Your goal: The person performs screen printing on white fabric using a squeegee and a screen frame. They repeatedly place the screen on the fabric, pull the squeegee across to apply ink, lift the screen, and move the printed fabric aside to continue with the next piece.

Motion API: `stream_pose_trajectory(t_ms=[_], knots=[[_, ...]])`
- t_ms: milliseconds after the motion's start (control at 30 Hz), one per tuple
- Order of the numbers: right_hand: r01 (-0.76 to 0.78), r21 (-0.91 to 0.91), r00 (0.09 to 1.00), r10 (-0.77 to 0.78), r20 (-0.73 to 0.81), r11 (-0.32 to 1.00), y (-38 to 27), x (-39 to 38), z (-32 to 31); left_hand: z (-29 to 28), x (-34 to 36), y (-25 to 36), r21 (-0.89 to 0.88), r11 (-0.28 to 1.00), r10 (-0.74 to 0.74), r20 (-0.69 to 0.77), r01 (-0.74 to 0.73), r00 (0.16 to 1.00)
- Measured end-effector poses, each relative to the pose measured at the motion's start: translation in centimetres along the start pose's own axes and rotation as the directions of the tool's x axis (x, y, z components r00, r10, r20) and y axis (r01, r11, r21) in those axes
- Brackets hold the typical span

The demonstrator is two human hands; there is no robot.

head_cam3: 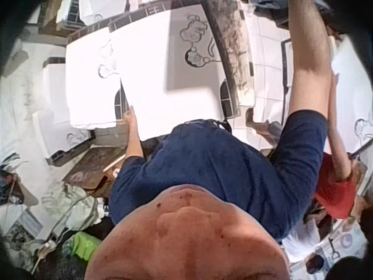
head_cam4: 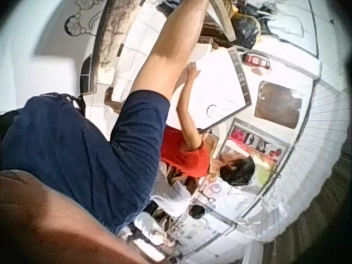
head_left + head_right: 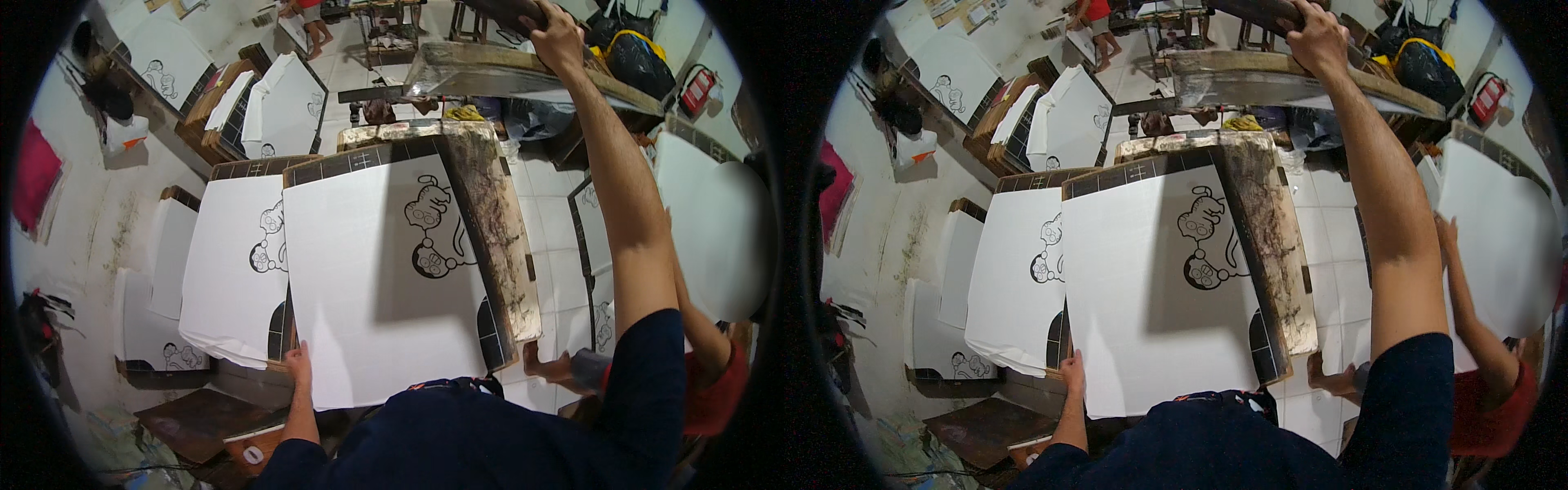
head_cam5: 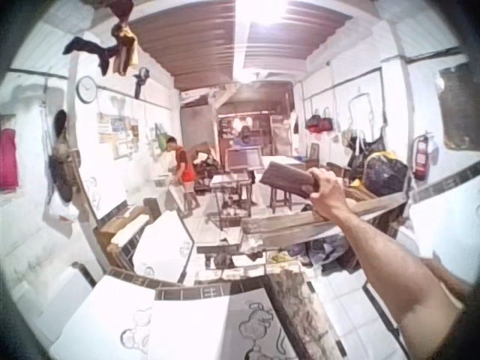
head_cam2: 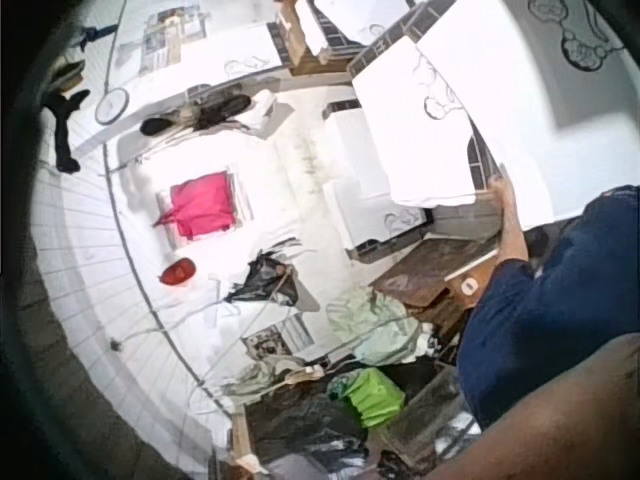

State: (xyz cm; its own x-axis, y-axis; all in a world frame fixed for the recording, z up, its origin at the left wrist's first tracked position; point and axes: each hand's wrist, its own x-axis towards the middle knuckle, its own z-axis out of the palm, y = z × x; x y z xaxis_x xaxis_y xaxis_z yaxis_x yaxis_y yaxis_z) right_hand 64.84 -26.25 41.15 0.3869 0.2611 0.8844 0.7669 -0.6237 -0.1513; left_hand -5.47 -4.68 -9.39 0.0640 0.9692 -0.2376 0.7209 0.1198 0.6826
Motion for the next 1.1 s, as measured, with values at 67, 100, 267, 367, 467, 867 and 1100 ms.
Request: stream_pose_trajectory(t_ms=[67, 100, 267, 367, 467, 867, 1100], knots=[[-0.028, -0.003, 0.999, 0.028, 0.039, 1.000, -1.1, 0.3, -0.8, -0.4, -0.8, 0.6, -0.117, 0.992, 0.055, 0.146, -0.038, 0.988], [-0.021, -0.015, 0.999, 0.022, 0.034, 1.000, -1.6, 0.5, -1.1, 0.2, -1.8, 1.8, -0.085, 0.992, 0.097, 0.076, -0.091, 0.992], [-0.016, -0.044, 0.999, 0.018, 0.041, 0.999, -2.2, 1.3, -1.3, 3.3, -3.8, 8.6, 0.110, 0.974, 0.198, -0.011, -0.196, 0.980], [-0.045, -0.046, 0.996, 0.049, 0.076, 0.998, -1.7, 1.5, -0.8, 4.8, -2.9, 10.2, 0.035, 0.954, 0.293, 0.096, -0.297, 0.951], [-0.060, -0.009, 0.993, 0.060, 0.098, 0.998, -1.3, 2.0, -0.3, 5.9, -1.7, 10.3, 0.091, 0.939, 0.310, 0.198, -0.332, 0.930], [-0.126, 0.048, 0.990, 0.122, 0.077, 0.991, -1.4, 5.9, 0.7, 3.7, -2.3, 14.6, 0.168, 0.937, 0.255, 0.277, -0.308, 0.926], [-0.028, 0.088, 0.999, 0.027, 0.018, 0.996, -1.4, 7.8, 1.2, 3.5, -1.6, 16.6, 0.228, 0.922, 0.244, 0.286, -0.313, 0.927]])
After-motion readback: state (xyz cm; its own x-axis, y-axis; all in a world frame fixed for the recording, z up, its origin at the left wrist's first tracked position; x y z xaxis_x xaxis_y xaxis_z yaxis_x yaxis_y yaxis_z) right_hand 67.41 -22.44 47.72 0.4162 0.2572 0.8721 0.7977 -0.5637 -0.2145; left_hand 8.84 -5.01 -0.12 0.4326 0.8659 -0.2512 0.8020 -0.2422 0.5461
